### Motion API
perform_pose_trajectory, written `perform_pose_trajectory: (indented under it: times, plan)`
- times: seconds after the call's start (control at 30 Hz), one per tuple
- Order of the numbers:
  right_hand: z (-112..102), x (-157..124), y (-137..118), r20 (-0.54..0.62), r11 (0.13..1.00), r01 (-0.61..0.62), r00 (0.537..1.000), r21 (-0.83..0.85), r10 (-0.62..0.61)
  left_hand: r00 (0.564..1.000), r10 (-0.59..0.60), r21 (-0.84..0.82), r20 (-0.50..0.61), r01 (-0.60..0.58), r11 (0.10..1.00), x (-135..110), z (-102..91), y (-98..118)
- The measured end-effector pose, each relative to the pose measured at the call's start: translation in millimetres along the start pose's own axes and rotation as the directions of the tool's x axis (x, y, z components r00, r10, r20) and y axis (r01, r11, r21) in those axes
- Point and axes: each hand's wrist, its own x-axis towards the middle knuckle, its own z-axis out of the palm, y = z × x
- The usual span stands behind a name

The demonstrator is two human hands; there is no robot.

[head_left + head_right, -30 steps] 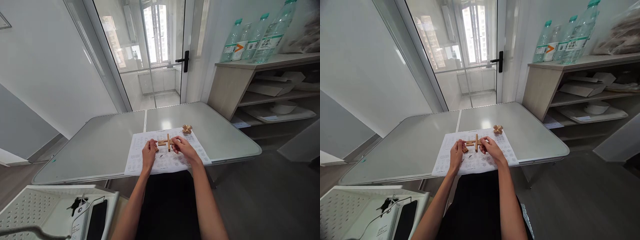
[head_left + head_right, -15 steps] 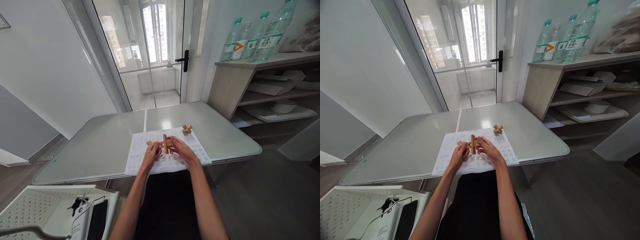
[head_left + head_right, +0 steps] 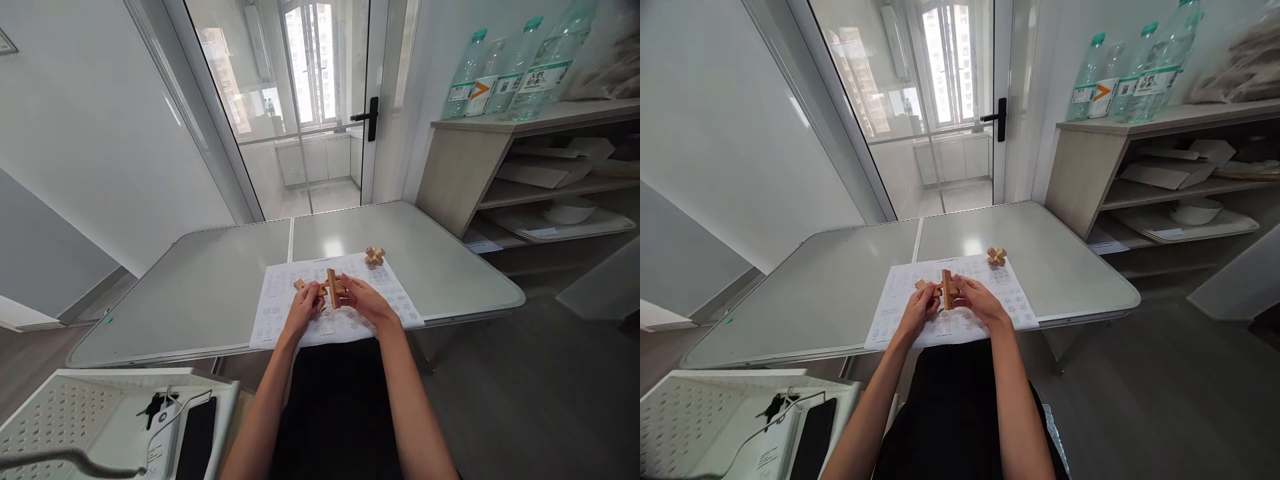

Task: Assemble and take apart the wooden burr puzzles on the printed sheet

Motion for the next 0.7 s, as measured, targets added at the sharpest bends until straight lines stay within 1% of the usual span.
perform_pose_trajectory:
  times: [0.17, 0.33, 0.47, 0.6, 0.7]
  plan:
    - [-1.8, 3.5, 2.1, -0.155, 0.998, 0.022, 0.988, 0.056, -0.013, 1.000, -0.001, -0.011, -0.002, 0.001, 1.000, 0.6, 1.8, -0.6]
    - [-1.1, 7.9, 5.8, -0.228, 0.997, 0.053, 0.973, 0.059, -0.038, 1.000, 0.002, -0.019, -0.010, -0.002, 1.000, 0.9, 3.6, 0.6]
    - [1.1, 8.7, 4.5, -0.266, 0.997, 0.069, 0.963, 0.047, -0.054, 1.000, 0.002, -0.033, -0.022, -0.003, 0.999, 1.0, 2.6, 0.4]
    - [-2.6, 2.4, -4.7, -0.290, 0.995, 0.094, 0.953, 0.011, -0.087, 0.995, 0.009, -0.066, -0.103, -0.016, 0.998, 3.2, -0.7, -2.1]
    - [-8.1, -3.5, -11.0, -0.317, 0.995, 0.085, 0.944, -0.052, -0.097, 0.986, 0.028, -0.090, -0.165, -0.044, 0.995, 5.0, -2.1, -3.6]
